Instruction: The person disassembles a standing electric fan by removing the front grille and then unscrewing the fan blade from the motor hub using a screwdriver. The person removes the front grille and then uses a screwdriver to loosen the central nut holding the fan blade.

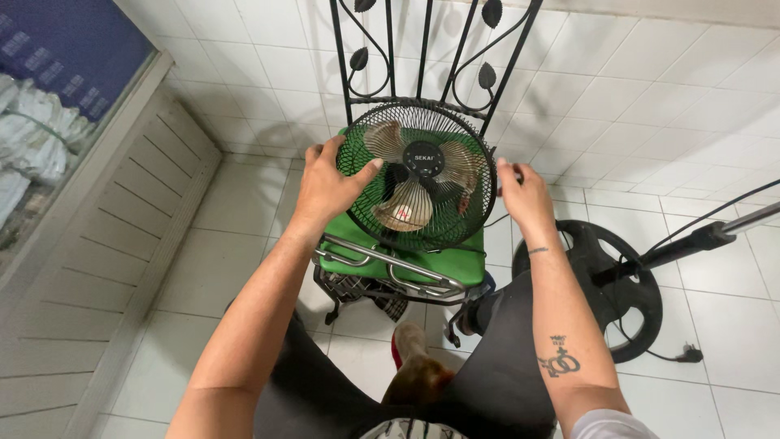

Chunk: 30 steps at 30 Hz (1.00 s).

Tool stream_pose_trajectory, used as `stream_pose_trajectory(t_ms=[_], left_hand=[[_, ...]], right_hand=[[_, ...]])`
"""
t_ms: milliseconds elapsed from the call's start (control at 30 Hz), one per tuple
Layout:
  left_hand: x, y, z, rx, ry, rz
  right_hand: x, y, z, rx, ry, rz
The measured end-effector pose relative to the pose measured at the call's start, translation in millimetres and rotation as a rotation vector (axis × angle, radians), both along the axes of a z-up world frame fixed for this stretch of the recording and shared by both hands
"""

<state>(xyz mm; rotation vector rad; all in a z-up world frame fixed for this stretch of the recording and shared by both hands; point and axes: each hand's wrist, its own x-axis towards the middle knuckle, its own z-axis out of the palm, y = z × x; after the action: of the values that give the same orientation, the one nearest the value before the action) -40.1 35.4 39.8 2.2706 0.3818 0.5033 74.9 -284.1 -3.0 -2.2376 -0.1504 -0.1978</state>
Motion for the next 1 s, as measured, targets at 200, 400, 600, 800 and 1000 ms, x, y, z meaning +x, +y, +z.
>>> stream_pose_trajectory(t_ms=[200,400,600,800,1000], left_hand=[[3,-1,1,-0.033,0.036,0.028],[5,-2,-9,-0.062,-0.023,0.026],[12,-4,-20,-0.039,-0.084,-0.015],[10,-3,-20,-0.027,-0.042,-0.002],[11,-4,-13,0.057,0.038,0.048]], right_hand=[[33,15,-15,0.413,0.347,0.087],[40,20,-51,0.520,0.189,0.187],[36,17,-64,0.561,0.169,0.182],[36,21,-64,0.661,0.165,0.238],[42,25,-54,0.625,0.193,0.280]])
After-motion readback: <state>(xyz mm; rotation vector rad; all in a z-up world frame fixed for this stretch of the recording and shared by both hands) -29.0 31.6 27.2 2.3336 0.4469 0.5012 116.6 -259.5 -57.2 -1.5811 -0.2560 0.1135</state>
